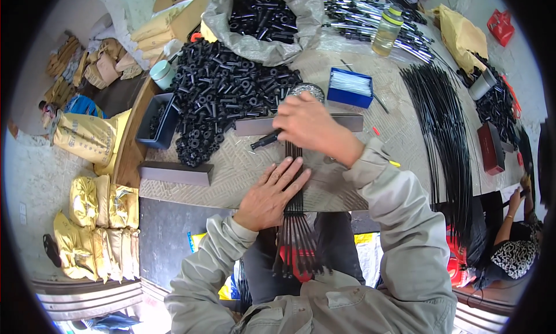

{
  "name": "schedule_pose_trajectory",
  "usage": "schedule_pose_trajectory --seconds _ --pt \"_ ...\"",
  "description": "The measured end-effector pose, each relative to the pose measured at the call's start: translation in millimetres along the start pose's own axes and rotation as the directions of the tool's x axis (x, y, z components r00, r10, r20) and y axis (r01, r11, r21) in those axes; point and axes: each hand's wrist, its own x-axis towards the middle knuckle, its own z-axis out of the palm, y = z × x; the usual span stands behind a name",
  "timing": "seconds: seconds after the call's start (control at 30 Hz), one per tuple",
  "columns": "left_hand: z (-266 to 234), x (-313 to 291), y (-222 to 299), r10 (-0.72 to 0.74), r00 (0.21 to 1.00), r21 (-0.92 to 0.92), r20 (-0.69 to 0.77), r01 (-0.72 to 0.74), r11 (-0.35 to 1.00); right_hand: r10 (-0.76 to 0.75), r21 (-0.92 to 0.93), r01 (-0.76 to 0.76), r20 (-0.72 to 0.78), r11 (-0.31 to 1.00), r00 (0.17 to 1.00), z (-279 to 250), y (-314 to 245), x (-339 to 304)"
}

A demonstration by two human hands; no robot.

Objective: The worker is assembling wire harnesses by crimping connectors onto bundles of black wires and organizing them on a workbench.

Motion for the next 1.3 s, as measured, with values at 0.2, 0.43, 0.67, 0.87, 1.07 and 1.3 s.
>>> schedule_pose_trajectory --seconds 0.2,0.43,0.67,0.87,1.07,1.3 --pt "8 -2 0 0.009 0.997 -0.091 -0.08 -0.016 0.996 -0.093 -0.077 0.11 0.192 0.991 0.977 31 -15 28" --pt "10 -3 -4 0.009 0.999 -0.105 -0.043 -0.014 0.994 -0.067 -0.089 0.079 0.134 0.993 0.989 45 -29 50" --pt "-10 0 2 -0.045 0.998 -0.051 -0.048 0.042 0.998 0.466 -0.146 -0.466 -0.034 0.873 0.884 -2 107 -7" --pt "-5 -1 4 -0.031 0.999 -0.168 -0.033 0.025 0.986 0.565 -0.229 -0.54 0.062 0.81 0.822 -20 153 -59" --pt "-4 -8 17 -0.018 1.0 -0.173 0.003 0.018 0.985 0.421 -0.199 -0.419 -0.034 0.886 0.906 -28 159 -66" --pt "-2 -6 17 -0.034 0.999 -0.156 -0.029 0.029 0.987 0.39 -0.101 -0.385 0.034 0.917 0.92 -26 167 -75"
